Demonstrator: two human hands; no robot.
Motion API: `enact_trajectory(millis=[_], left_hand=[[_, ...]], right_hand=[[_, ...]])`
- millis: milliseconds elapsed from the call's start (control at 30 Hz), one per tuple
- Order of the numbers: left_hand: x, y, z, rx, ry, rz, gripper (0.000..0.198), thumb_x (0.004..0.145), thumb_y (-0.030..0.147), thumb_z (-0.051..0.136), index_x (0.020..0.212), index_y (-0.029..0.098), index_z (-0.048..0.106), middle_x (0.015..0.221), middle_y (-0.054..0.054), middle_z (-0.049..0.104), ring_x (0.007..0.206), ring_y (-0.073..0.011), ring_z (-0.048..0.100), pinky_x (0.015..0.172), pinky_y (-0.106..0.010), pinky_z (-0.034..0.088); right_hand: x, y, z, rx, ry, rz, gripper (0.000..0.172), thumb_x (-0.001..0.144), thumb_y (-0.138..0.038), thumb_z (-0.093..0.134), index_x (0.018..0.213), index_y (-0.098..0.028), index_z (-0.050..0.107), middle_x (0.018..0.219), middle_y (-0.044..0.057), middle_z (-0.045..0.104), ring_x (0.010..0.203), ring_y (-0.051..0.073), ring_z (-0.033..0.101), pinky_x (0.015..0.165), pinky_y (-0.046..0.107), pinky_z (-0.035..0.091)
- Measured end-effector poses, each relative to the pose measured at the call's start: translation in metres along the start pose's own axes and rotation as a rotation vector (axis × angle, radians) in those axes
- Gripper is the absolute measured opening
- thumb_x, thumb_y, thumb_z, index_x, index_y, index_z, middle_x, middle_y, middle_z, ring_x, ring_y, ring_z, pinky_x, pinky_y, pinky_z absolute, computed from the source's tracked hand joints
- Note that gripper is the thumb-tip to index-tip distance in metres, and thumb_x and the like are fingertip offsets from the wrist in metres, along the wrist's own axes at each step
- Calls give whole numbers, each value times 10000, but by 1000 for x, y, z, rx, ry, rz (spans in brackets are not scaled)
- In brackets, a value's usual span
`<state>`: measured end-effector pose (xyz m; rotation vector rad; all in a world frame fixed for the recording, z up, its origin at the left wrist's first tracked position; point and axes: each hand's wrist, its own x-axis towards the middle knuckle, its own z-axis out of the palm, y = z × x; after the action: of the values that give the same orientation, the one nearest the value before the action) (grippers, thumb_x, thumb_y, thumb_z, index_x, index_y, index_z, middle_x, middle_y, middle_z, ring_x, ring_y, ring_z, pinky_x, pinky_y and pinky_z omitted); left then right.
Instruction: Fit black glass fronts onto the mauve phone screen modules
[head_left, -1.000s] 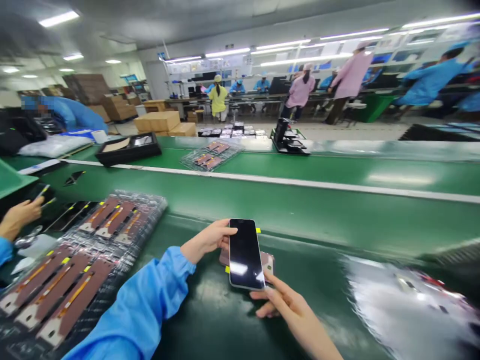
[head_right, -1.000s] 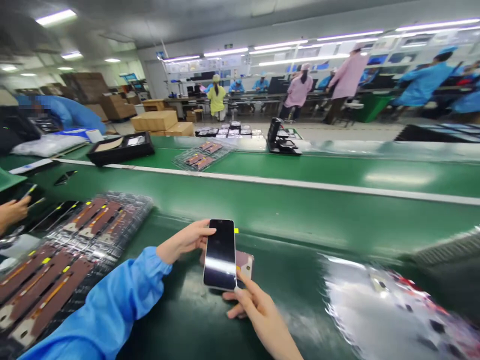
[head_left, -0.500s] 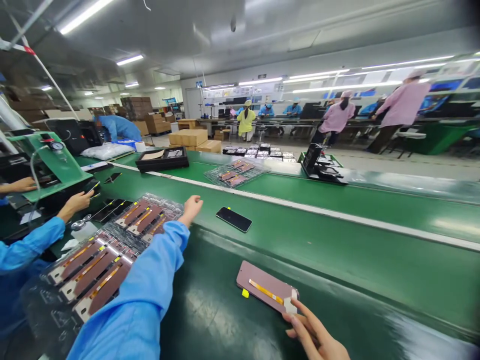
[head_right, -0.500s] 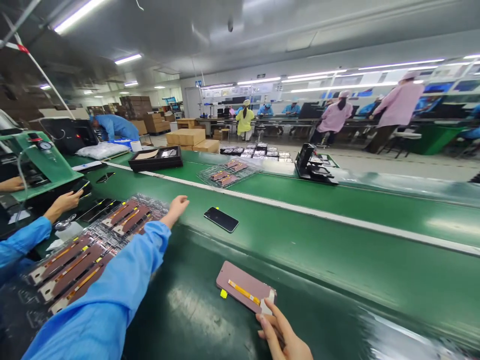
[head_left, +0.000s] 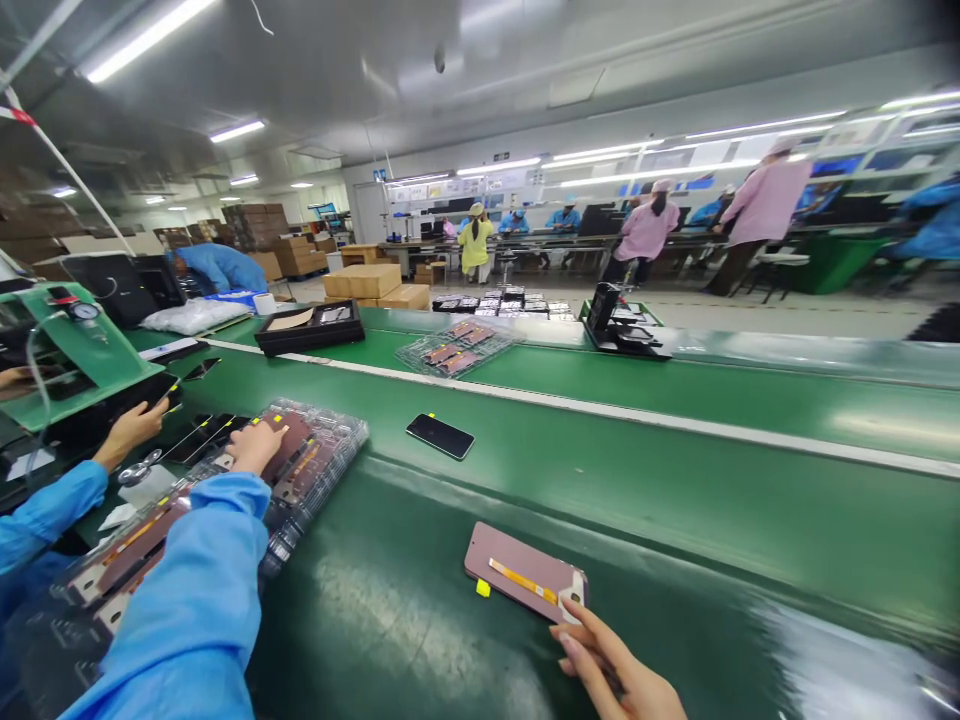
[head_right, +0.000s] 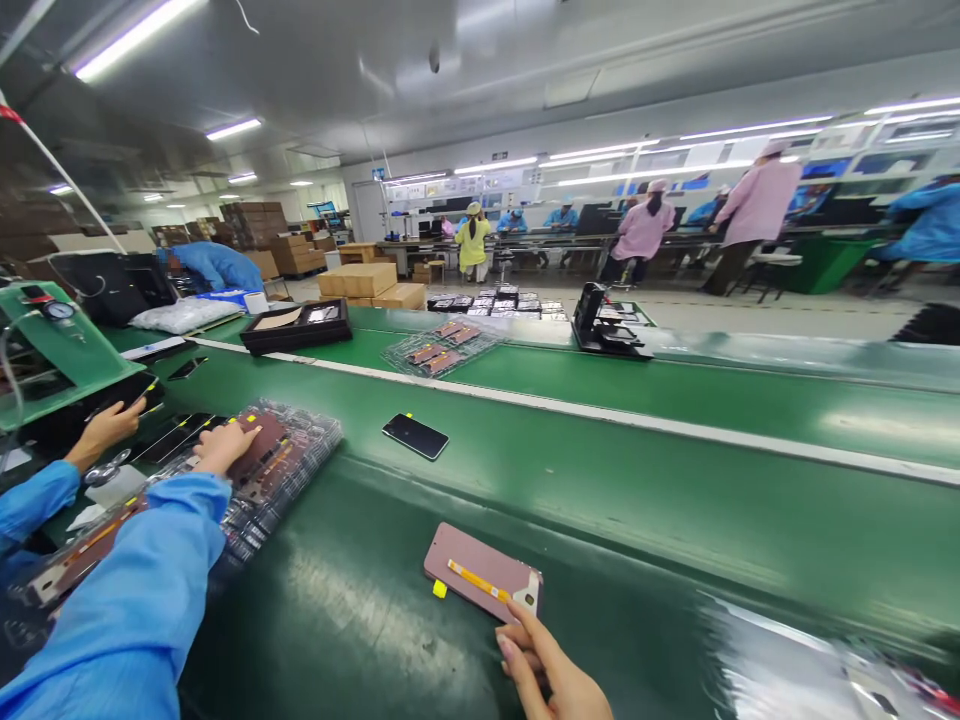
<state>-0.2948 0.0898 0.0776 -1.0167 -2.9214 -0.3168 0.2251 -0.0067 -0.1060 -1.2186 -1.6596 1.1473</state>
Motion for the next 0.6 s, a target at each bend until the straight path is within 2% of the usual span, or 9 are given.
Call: enact_trajectory(millis=[100,167,233,300,367,433,500,533,600], left_hand=[[-14,15,-17,7,20,162,328,899,383,570,1037,104,674,1227,-174,617,1240,-423,477,975,-559,394],[-39,30,-21,-23,31,315,350,917,361,493,1012,83,684,1180,-238,631,1237,-481,459,962,-578,373],[-79,47,-15,-84,-6,489,379,940,344,405,1069,104,668,1105,-228,673,1161,-428,545,958,-543,390],[-133,62,1,-171,-128,684,354,939,350,410,1083,167,676,1029,-140,727,1016,-320,643,919,-417,453],[-192,73,24,-296,-306,860,354,942,383,416,1114,231,686,1008,-65,756,936,-237,677,845,-300,499],[-245,80,48,-674,-778,937,414,945,427,431,1230,225,654,1158,-79,733,1060,-246,656,921,-310,490],[-284,84,70,-899,-1080,909,480,919,482,490,1310,230,608,1242,-77,698,1158,-257,614,1003,-330,455],[-297,85,79,-968,-1187,885,530,905,525,503,1338,231,585,1248,-81,693,1145,-261,620,995,-340,465],[-313,88,91,-1064,-1289,812,612,869,596,531,1362,235,565,1207,-87,706,1090,-264,641,968,-355,487]], right_hand=[[0,-6,3,-11,10,-24,408,913,-486,575,1247,-265,651,1015,54,773,794,175,757,748,192,581],[0,-12,6,-4,24,-24,404,923,-486,559,1248,-262,650,1017,59,765,791,172,748,753,205,580],[0,-20,8,25,52,-8,419,927,-497,551,1256,-255,641,1008,67,759,782,173,741,751,220,580],[1,-30,10,85,74,15,441,927,-518,542,1253,-238,639,1005,83,754,786,182,736,755,243,583],[3,-40,9,172,102,27,489,923,-552,529,1271,-222,624,1017,101,750,811,198,731,751,268,586],[5,-50,7,257,142,20,547,908,-587,532,1305,-218,598,1016,105,749,831,210,724,727,281,587],[6,-57,4,286,189,8,513,888,-594,562,1222,-217,661,936,89,756,800,210,713,689,270,577],[7,-59,1,280,211,8,465,878,-587,583,1121,-213,715,872,77,756,762,203,703,663,258,568],[8,-60,-2,265,264,26,401,849,-574,630,911,-201,767,760,60,743,667,185,675,596,238,548]])
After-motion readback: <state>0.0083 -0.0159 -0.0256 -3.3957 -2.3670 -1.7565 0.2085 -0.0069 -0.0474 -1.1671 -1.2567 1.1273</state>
